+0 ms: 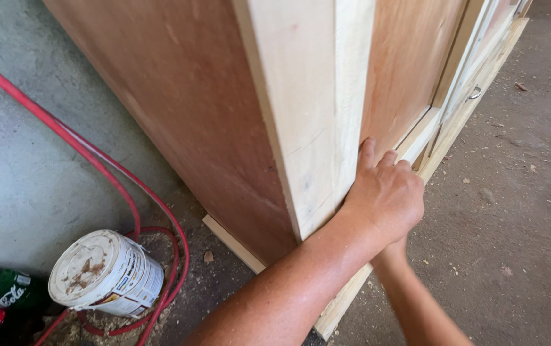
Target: The person sands the surface and edges of a wooden cabinet panel using sandpaper, rubbing the paper along the wood face and corner trim, and steadies the cabinet with the other hand while working around its edges.
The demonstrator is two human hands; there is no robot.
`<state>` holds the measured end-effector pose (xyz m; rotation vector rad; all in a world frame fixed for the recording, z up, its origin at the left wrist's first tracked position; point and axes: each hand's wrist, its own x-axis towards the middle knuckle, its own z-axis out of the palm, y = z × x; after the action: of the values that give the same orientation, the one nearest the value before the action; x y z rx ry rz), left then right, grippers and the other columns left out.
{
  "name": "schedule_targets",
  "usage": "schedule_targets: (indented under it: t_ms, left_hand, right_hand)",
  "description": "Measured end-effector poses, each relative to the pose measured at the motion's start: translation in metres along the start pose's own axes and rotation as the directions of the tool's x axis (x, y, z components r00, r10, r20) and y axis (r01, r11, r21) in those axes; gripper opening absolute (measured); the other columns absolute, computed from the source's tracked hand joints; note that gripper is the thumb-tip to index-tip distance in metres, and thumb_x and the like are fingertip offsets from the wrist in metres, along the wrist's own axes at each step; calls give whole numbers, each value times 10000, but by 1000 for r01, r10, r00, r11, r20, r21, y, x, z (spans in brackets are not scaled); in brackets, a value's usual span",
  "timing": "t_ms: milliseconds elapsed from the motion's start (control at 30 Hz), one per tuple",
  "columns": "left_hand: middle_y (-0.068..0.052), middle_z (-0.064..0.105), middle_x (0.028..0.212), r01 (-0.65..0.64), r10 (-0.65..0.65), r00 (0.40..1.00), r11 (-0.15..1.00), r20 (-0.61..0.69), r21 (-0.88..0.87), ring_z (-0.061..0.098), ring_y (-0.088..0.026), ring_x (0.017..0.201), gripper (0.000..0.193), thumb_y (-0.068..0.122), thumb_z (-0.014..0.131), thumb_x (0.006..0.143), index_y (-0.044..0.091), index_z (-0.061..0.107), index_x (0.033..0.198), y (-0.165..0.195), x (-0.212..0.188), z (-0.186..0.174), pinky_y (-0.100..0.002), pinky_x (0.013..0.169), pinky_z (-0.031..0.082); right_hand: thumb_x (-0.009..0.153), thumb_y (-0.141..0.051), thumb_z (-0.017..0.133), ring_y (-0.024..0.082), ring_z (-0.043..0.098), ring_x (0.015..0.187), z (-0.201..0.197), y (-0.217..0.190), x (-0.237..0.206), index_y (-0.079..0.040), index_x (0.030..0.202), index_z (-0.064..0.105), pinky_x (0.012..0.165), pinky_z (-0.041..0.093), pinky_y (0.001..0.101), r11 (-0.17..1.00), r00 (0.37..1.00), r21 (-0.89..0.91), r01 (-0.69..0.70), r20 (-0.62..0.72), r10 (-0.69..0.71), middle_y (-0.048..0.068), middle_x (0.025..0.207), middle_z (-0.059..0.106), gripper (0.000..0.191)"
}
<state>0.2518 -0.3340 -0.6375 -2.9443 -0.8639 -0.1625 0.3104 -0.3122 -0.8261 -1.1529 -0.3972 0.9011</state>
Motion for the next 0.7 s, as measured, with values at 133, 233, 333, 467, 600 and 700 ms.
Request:
schedule_targets:
  t_ms: [133,233,333,467,600,700]
  left_hand:
    - [-199,656,1195,70,-73,993,997,97,31,520,-324,1329,339,154,448,948,26,759,996,3,7,13,-573,1282,76]
    - [-285,514,1408,69,-100,977,983,187,168,404,-386,1418,375,216,461,973,-6,729,1115,0,14,39,-528,1265,64]
    - [-308,380,1512,93,-108,992,971,59,219,303,-408,1456,648,393,512,877,-69,542,1330,-6,21,75,-493,1222,78]
    - [-294,348,1607,59,-61,998,982,6,180,311,-379,1518,609,267,452,1023,-63,378,1530,-14,36,112,-455,1261,158]
    - [-290,287,1615,103,-119,987,984,-104,-144,242,-389,1526,680,301,465,971,-55,318,1530,-13,58,122,-438,1247,144]
    - [-288,287,1619,152,-174,982,958,-70,-242,233,-387,1527,730,238,498,924,-32,282,1567,-11,73,118,-432,1242,146]
  right_hand:
    - [1008,-217,541,225,627,1182,-1,-17,8,59,1378,494,933,536,351,999,999,43,34,3,-34,173,1341,614,465]
    - [1017,-231,509,215,615,1203,1,8,-26,16,1401,483,958,520,347,968,995,232,92,23,-100,145,1362,605,457]
    - [1027,-245,476,205,603,1224,-4,13,-14,-26,1423,472,984,504,343,976,997,205,68,13,-72,118,1383,597,453]
    - [1040,-264,433,192,586,1252,-23,-16,64,-83,1453,457,1018,483,338,999,998,53,2,-57,1,81,1411,586,452]
    - [1053,-283,389,179,570,1280,-30,7,60,-140,1483,443,1053,462,333,954,995,288,85,18,-95,44,1439,575,457]
    - [1067,-251,406,164,557,1292,-29,12,56,-163,1499,419,1068,458,331,930,971,299,214,35,-235,27,1452,558,441]
